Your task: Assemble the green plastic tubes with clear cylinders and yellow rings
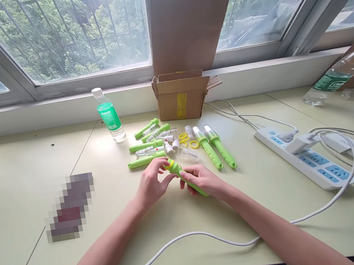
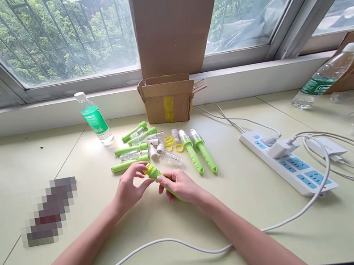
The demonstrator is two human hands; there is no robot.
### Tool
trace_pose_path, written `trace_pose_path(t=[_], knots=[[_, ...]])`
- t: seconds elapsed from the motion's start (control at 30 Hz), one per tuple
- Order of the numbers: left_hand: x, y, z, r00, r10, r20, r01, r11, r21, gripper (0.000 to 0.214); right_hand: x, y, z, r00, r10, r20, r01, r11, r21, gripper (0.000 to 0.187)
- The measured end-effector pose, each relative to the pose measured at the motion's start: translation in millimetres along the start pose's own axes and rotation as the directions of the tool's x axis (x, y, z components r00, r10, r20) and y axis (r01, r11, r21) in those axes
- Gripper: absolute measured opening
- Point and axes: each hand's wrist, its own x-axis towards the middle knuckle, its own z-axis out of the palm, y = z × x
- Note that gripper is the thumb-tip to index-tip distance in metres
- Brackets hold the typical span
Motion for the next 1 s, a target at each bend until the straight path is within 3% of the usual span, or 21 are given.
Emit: trace_pose_path(t=[0.17,0.27,0.4,0.6,0.83,1.0], knots=[[0.0,-1.1,0.5,1.0,-0.013,0.012,0.013,1.0,0.004,0.014,-1.4,-0.5,-0.6,0.999,0.034,-0.006,-0.034,0.999,0.004,0.036],[-1.3,-1.5,2.0,1.0,-0.014,0.024,0.014,1.0,-0.002,0.017,-1.7,0.9,-0.3,0.997,0.07,-0.036,-0.069,0.997,0.027,0.03],[-1.9,-3.0,3.3,0.999,-0.026,0.045,0.026,1.0,-0.007,0.022,-1.1,4.1,0.9,0.99,0.111,-0.092,-0.106,0.993,0.057,0.036],[-1.0,-2.1,0.9,1.0,-0.005,0.02,0.005,1.0,-0.027,0.014,-0.1,2.8,0.5,0.995,0.055,-0.082,-0.049,0.996,0.072,0.031],[0.1,3.5,-4.6,0.997,0.013,0.075,-0.01,0.999,-0.036,0.032,-1.3,-1.8,-0.2,0.999,0.002,-0.038,-0.002,1.0,-0.001,0.038],[0.1,-1.9,-1.7,0.998,0.012,0.065,-0.012,1.0,-0.011,0.018,-3.1,-2.2,-0.3,0.999,0.04,-0.024,-0.04,0.999,0.009,0.037]])
